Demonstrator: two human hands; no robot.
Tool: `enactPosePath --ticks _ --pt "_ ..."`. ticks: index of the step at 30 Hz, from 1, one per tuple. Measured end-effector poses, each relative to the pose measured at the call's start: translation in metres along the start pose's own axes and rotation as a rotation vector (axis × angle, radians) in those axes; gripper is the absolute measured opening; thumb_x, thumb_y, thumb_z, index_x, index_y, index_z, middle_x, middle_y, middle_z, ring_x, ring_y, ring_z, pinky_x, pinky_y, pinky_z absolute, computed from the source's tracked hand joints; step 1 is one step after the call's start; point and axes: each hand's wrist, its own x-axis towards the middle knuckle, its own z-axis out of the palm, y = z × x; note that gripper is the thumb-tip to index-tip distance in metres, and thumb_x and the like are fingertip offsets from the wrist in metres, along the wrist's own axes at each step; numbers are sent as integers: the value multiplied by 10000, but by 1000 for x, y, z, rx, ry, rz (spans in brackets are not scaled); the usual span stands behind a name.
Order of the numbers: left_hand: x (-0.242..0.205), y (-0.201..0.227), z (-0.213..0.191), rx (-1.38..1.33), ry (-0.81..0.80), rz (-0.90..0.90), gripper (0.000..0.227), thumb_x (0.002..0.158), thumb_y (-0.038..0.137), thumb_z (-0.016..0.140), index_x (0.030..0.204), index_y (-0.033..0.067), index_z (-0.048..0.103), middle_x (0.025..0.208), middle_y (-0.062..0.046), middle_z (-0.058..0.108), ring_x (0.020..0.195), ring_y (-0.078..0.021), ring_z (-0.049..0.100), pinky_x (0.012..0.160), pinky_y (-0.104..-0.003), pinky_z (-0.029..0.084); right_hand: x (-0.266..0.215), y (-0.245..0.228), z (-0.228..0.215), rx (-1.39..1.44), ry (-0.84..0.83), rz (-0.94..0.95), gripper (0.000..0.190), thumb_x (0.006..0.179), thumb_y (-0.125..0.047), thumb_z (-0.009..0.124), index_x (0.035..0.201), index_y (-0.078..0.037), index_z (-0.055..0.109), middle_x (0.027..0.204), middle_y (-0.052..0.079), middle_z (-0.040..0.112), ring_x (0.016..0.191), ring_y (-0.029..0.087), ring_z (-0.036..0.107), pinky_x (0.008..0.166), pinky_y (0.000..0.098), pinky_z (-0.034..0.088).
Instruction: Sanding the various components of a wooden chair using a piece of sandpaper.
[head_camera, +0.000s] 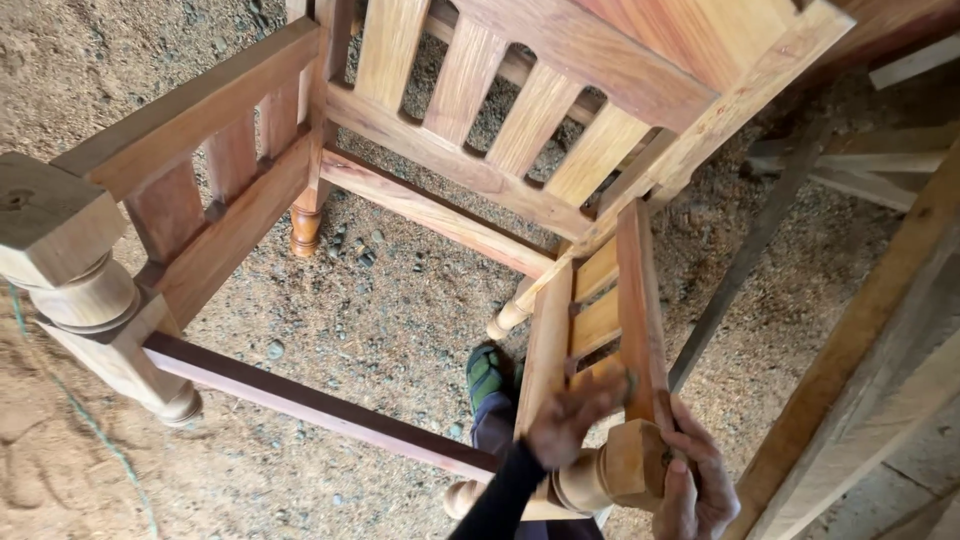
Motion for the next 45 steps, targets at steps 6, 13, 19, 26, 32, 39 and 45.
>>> enactPosePath --ticks 6,13,19,26,32,39,45 --pt "-16 26 30 614 70 62 436 1118 365 462 1427 96 609 1603 -69 500 1643 -254 182 1327 -439 108 0 -3 -2 -122 -9 9 297 1040 -80 437 1121 122 639 1446 321 590 1409 418 567 1218 516 448" --pt "-23 19 19 410 -127 118 415 1137 353 477 1412 84 633 1620 -58 493 1682 -248 52 1333 -478 -77 3 2 0 -81 14 -42 318 1024 -39 394 1190 124 611 1407 317 607 1382 373 588 1225 476 456" --pt "-23 9 10 397 -175 150 371 1141 348 483 1379 139 677 1598 -53 531 1698 -237 35 1341 -483 -87 5 -5 3 -81 8 -28 346 983 -23 365 1235 132 544 1413 334 592 1366 374 590 1213 473 444" --pt "-17 38 27 697 -229 229 369 1157 329 429 1381 165 672 1602 -13 533 1718 -258 45 1342 -517 -145 -1 2 -3 -126 57 39 362 988 -4 353 1266 149 527 1376 349 590 1303 380 586 1166 441 452" --pt "-14 38 26 511 -194 115 372 1151 381 442 1349 179 683 1597 28 532 1713 -254 4 1335 -498 -154 5 3 0 -71 28 -43 363 971 -15 359 1245 136 543 1398 312 609 1368 365 599 1211 453 466" --pt "-23 43 26 700 -261 232 453 1161 445 365 1377 190 670 1623 40 511 1712 -255 82 1362 -493 -49 8 2 -1 -99 21 -77 372 984 -19 362 1273 153 521 1378 324 593 1348 375 583 1192 457 460" --pt "-19 36 46 798 -90 195 463 1136 382 384 1445 114 602 1630 -70 471 1674 -309 87 1315 -516 -74 -1 -3 -4 -102 -33 -59 385 983 -50 349 1286 142 489 1424 327 577 1367 367 593 1207 458 455"
